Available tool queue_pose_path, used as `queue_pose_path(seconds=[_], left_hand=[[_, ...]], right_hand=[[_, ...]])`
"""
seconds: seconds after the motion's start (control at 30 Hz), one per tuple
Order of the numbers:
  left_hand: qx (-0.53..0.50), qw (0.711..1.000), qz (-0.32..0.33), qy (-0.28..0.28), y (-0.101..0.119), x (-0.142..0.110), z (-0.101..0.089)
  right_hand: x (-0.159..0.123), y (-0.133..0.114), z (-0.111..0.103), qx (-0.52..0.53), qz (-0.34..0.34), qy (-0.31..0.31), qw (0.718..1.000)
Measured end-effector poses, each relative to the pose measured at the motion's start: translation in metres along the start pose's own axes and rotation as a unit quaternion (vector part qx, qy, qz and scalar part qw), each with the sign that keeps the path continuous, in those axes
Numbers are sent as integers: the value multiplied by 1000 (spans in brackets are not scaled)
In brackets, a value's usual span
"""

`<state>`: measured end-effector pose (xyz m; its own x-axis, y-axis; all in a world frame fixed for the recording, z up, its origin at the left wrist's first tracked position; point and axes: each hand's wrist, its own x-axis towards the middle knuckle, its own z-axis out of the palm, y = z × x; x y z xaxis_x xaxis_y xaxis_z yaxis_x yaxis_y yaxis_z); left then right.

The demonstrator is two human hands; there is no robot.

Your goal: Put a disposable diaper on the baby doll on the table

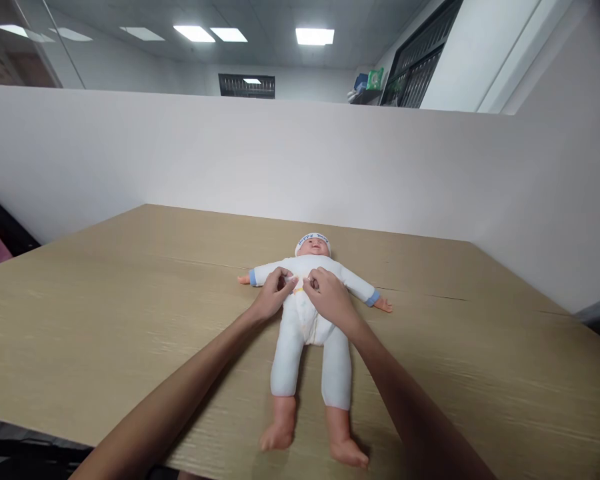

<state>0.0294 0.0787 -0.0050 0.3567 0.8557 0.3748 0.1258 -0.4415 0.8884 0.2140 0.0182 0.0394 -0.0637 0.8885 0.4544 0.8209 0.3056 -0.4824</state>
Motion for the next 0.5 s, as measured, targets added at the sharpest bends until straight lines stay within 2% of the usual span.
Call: queue_pose_path(seconds=[0.1,0.2,0.3,0.37,0.43,0.5], left_hand=[[-1,1000,1,1,-5,3,1],[33,999,-1,28,5,2,1],[112,988,17,108,35,-11,1],[145,979,41,139,62,-31,3],[159,980,62,99,88,-57,4],[193,979,71,-7,105,-83,4]], right_hand=[[0,2,2,23,18,26,999],[0,2,-1,59,33,65,996],[-9,-9,-11,63,7,112,992],[-28,-23,-20,85,-12,125,988],[-57,-37,-28,141,-18,94,985],[-92,-44,-34,198,-5,25,980]])
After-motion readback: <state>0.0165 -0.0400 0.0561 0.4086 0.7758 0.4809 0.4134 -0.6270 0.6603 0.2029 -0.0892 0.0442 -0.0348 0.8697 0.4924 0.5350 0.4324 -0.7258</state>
